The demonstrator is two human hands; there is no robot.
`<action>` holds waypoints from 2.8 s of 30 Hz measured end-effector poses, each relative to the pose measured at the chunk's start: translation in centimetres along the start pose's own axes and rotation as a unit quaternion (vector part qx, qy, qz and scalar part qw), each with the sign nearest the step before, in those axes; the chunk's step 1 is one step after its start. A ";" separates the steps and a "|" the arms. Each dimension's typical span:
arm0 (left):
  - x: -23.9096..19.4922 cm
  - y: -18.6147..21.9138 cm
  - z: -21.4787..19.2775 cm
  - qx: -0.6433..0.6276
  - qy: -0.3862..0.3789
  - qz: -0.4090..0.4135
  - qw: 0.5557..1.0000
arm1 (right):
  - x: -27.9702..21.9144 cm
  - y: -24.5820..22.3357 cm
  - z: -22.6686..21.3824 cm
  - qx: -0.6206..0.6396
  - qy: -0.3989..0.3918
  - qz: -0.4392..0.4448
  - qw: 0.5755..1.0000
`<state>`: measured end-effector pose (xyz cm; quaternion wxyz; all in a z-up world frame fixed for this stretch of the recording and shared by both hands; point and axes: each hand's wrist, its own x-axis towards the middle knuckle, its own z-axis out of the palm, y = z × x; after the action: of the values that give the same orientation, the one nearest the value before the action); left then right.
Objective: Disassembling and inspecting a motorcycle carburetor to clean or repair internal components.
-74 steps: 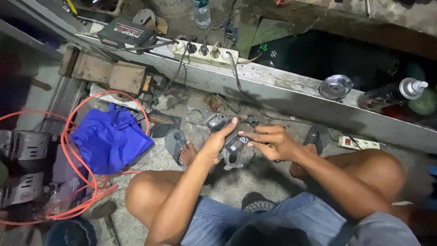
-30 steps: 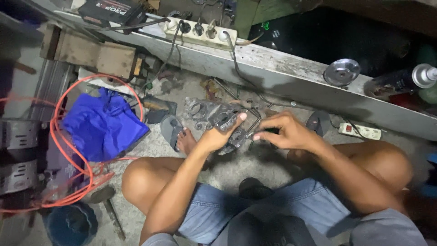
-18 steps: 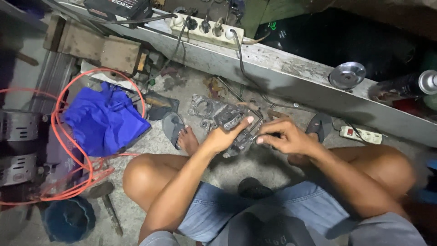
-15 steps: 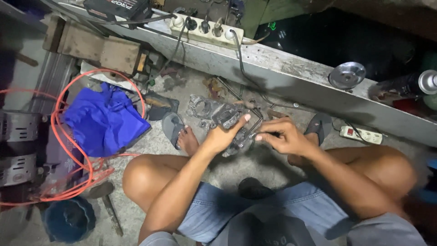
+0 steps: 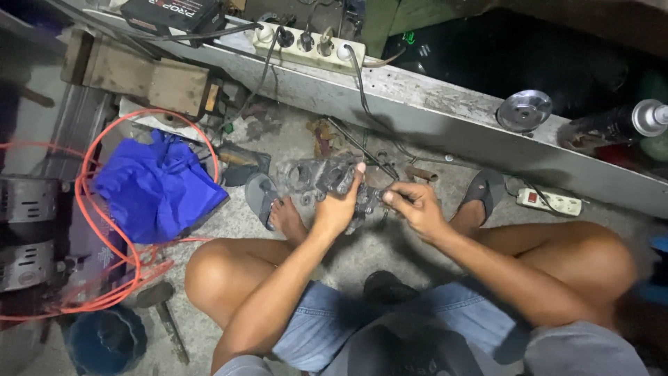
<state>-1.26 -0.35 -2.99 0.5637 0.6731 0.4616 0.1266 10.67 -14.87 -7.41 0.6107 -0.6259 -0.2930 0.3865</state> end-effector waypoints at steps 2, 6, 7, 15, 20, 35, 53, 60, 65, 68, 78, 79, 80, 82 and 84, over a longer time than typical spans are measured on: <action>0.1 0.6 0.8 0.003 0.033 0.065 0.997 | -0.7 0.6 1.3 0.076 0.027 0.033 0.996; 0.0 0.2 1.5 0.018 0.136 0.291 0.947 | -1.6 0.7 3.2 0.223 0.072 0.097 0.967; 0.3 -1.2 2.1 0.017 0.135 0.290 0.947 | -1.9 0.6 3.5 0.222 0.072 0.098 0.967; 1.9 -2.8 2.2 -0.040 0.089 0.232 0.968 | -0.9 -0.7 3.9 0.283 0.060 0.101 0.952; 3.4 -1.8 1.2 -0.138 -0.023 0.236 0.962 | -0.7 -0.7 2.8 0.255 0.033 0.100 0.961; 4.4 -4.7 -1.1 0.152 -0.085 0.387 0.905 | 2.1 -4.7 -2.9 -0.035 -0.052 0.218 0.974; -0.6 3.0 -1.5 -0.327 -0.118 -0.199 0.916 | 0.8 -9.3 -0.6 -0.137 -0.085 -0.075 0.984; -0.2 0.5 -2.2 -0.345 -0.121 -0.250 0.897 | 0.9 -10.4 0.4 -0.191 -0.040 -0.235 0.952; -0.1 0.7 -1.7 -0.377 -0.144 -0.257 0.878 | 1.1 -9.5 -0.4 -0.173 -0.070 -0.258 0.948; -0.2 0.8 -1.4 -0.389 -0.152 -0.253 0.873 | 0.9 -10.1 -0.6 -0.154 -0.075 -0.244 0.954; 0.1 -0.9 -2.2 -0.318 -0.157 -0.258 0.899 | 0.4 -8.5 -1.7 -0.200 -0.143 -0.265 0.932; 0.2 -1.3 -2.3 -0.318 -0.158 -0.257 0.899 | 0.5 -8.9 -1.8 -0.201 -0.142 -0.265 0.932; 0.4 -1.7 -2.5 -0.299 -0.175 -0.247 0.905 | 0.5 -9.2 -1.9 -0.220 -0.160 -0.234 0.933; 0.6 -1.7 -2.5 -0.281 -0.192 -0.235 0.910 | 0.5 -9.8 -2.2 -0.239 -0.177 -0.204 0.933; 0.7 -1.2 -2.3 -0.227 -0.223 -0.234 0.919 | 0.4 -10.2 -2.5 -0.289 -0.206 -0.161 0.921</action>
<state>-3.05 1.63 -3.49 0.8031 0.4112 0.4269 -0.0609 14.05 -15.05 2.58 0.3834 -0.6265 -0.6080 0.3015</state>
